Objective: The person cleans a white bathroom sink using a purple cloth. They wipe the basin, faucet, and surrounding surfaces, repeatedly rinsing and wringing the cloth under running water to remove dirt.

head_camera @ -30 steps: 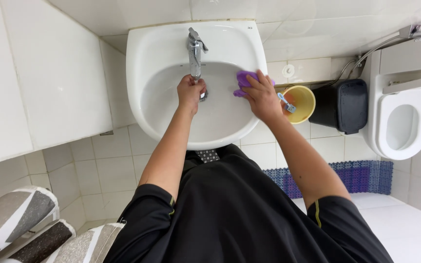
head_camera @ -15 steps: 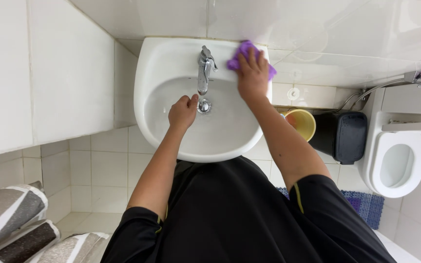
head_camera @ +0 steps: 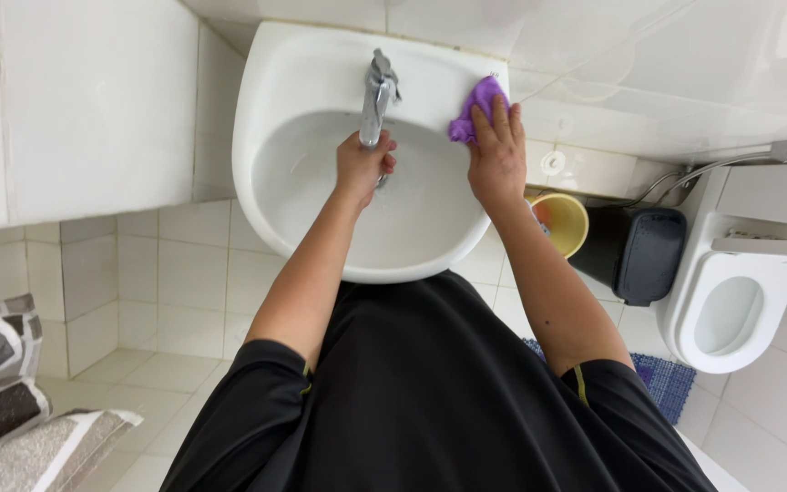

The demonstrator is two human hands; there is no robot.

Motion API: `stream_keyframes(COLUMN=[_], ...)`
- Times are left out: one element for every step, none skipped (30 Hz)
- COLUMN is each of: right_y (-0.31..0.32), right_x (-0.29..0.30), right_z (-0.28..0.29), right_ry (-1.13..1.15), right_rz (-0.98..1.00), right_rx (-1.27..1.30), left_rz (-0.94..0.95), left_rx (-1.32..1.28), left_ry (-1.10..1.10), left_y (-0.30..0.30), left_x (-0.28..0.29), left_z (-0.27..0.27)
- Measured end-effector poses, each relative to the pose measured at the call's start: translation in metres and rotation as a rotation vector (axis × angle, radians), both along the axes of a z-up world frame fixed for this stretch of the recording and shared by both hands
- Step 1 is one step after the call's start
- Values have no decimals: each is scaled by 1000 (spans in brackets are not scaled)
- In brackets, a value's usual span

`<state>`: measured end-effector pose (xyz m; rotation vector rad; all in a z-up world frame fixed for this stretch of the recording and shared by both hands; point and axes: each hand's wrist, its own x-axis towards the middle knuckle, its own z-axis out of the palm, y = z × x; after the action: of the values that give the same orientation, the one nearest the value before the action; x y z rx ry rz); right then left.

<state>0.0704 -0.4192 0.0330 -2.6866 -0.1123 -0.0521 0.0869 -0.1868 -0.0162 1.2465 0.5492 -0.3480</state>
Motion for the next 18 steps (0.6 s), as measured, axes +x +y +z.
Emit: stream_keyframes(right_y=[1, 2, 4, 3, 4, 4, 3, 2, 0, 0, 0, -1, -3, -4, -3, -1, -3, -3], right_x=[-11, -22, -33, -41, -51, -62, -62, -61, -62, -47, -34, -21, -7, 6, 15, 7, 4, 1], right_z=[1, 3, 5, 3, 2, 0, -2, -4, -5, -4, -3, -2, -7, -13, -19, -17, -14, -11], right_ry=[3, -1, -4, 0, 6, 12, 20, 34, 49, 58, 36, 15, 19, -3, -17, -5, -33, -60], right_rz=[5, -24, -54, -48, -49, -50, -57, -47, -38, -46, 8, 62, 54, 72, 89, 82, 80, 77], right_rx=[5, 23, 43, 49, 33, 17, 26, 1, -25, -19, -65, -110, -107, -114, -116, -109, -92, -76], left_rz=[5, -35, -76, -70, -183, -300, -311, -438, -568, -581, -684, -789, -798, -817, -840, -856, -815, -774], left_rx=[5, 107, 210, 215, 480, 742, 748, 908, 1064, 1067, 1138, 1207, 1208, 1269, 1323, 1323, 1310, 1295], left_ry=[3, 59, 117, 121, -38, -200, -194, -188, -183, -179, -209, -241, -242, -411, -577, -571, -632, -693], left_y=[-3, -6, -8, -4, 1, 5, 15, 25, 33, 45, 56, 68, 79, 91, 106, 115, 123, 132], left_x=[-1, -1, -2, -6, -12, -19, -22, -25, -27, -31, -35, -39, -42, -46, -53, -61, -61, -61], left_z=[0, 1, 2, -5, -11, -18, 3, 24, 46, 54, 62, 70, 64, 58, 54, 51, 47, 43])
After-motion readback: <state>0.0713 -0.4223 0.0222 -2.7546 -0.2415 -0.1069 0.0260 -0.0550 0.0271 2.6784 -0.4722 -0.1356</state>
